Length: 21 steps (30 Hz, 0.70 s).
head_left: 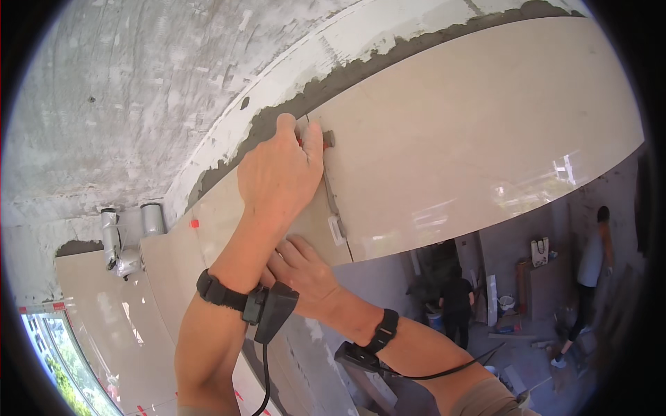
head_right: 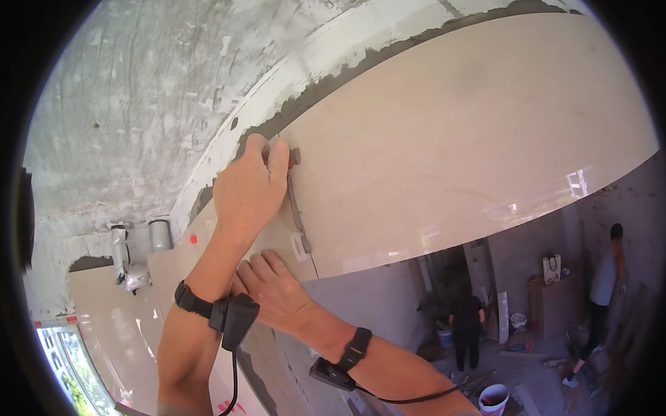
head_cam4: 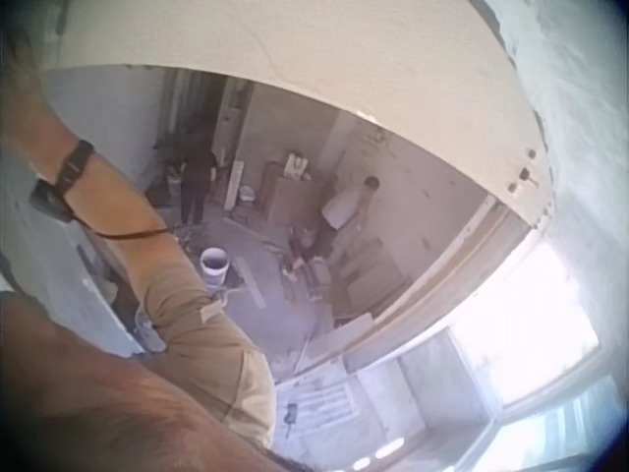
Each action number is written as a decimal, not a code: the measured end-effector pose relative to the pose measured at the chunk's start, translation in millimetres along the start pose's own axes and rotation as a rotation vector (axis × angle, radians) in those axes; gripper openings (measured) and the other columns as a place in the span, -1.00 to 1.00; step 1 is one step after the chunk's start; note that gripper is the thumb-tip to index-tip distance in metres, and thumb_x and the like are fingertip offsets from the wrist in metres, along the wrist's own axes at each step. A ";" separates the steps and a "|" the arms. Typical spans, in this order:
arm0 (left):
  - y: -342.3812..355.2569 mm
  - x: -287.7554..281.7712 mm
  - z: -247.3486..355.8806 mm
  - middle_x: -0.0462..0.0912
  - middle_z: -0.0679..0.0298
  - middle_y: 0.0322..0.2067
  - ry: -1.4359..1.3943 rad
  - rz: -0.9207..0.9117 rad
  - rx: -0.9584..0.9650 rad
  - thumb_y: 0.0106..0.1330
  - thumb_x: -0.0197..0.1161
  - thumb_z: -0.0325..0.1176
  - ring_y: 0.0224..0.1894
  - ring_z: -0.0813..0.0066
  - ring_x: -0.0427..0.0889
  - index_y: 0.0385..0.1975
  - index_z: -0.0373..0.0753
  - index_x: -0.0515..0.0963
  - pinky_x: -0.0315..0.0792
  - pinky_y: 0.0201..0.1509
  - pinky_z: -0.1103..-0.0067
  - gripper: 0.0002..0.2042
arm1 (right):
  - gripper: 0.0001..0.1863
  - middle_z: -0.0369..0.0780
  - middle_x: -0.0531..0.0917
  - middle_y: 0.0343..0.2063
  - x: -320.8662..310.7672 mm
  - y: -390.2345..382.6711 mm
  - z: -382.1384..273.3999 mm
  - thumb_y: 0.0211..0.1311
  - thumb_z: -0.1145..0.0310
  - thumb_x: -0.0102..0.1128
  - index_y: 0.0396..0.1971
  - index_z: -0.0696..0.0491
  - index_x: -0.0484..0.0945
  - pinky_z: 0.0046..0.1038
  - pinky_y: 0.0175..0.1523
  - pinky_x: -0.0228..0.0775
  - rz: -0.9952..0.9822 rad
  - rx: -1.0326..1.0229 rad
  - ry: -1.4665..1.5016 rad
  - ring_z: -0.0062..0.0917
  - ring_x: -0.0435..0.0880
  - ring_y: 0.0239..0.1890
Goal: Installing large ceramic tiles on a wall above a doorway using spacers and a level.
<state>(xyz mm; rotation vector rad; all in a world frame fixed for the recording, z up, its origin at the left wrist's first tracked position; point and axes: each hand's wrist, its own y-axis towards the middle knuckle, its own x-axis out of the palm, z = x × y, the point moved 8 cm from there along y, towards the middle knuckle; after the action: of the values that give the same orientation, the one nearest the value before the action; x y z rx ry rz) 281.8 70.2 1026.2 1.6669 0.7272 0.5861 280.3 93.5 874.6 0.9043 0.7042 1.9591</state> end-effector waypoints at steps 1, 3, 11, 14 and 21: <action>0.0 0.4 -1.1 0.67 0.06 -0.58 0.001 0.007 -0.019 0.46 -0.04 0.01 -0.51 -0.02 0.66 -0.28 -0.27 0.42 0.48 -0.40 0.22 -0.61 | -0.81 -0.21 0.48 -0.50 2.7 -0.4 -0.6 -0.08 0.33 0.14 -0.45 0.11 0.49 -0.27 0.05 0.42 -0.019 0.001 0.001 -0.33 0.51 -0.31; 0.5 0.7 -3.5 0.67 0.05 -0.56 0.007 0.012 -0.045 0.47 -0.06 -0.01 -0.51 -0.03 0.66 -0.27 -0.25 0.43 0.48 -0.39 0.21 -0.63 | -0.81 -0.20 0.49 -0.49 2.8 -0.3 -0.3 -0.08 0.33 0.14 -0.45 0.11 0.49 -0.26 0.05 0.42 -0.012 -0.002 0.018 -0.32 0.51 -0.31; 1.4 0.8 -5.1 0.69 0.00 -0.48 -0.044 0.044 -0.109 0.48 -0.12 -0.03 -0.34 -0.11 0.67 -0.12 -0.18 0.50 0.49 -0.20 0.14 -0.63 | -0.78 -0.15 0.55 -0.40 -0.8 -6.4 -1.0 -0.06 0.32 0.14 -0.42 0.14 0.53 -0.16 0.10 0.40 0.039 -0.072 0.078 -0.27 0.52 -0.20; 1.8 3.4 -7.2 0.70 -0.02 -0.43 -0.098 0.060 -0.123 0.47 -0.11 -0.02 -0.30 -0.13 0.66 -0.11 -0.17 0.53 0.49 -0.16 0.14 -0.62 | -0.75 -0.15 0.56 -0.37 5.5 -8.6 0.3 -0.05 0.31 0.15 -0.37 0.15 0.54 -0.11 0.15 0.37 -0.055 -0.056 0.082 -0.26 0.52 -0.15; 2.9 8.5 -16.7 0.70 -0.03 -0.38 -0.145 0.097 -0.098 0.43 -0.05 -0.05 -0.24 -0.14 0.66 -0.16 -0.16 0.56 0.49 -0.12 0.13 -0.66 | -0.77 -0.17 0.55 -0.35 4.6 -9.3 -1.2 -0.05 0.30 0.15 -0.40 0.10 0.54 -0.09 0.17 0.35 -0.022 -0.011 0.127 -0.26 0.51 -0.13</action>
<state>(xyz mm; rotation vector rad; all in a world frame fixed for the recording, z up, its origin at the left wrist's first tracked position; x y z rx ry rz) 276.1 87.1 1032.5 1.6413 0.5075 0.5535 281.8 101.9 868.4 0.7671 0.7718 2.0126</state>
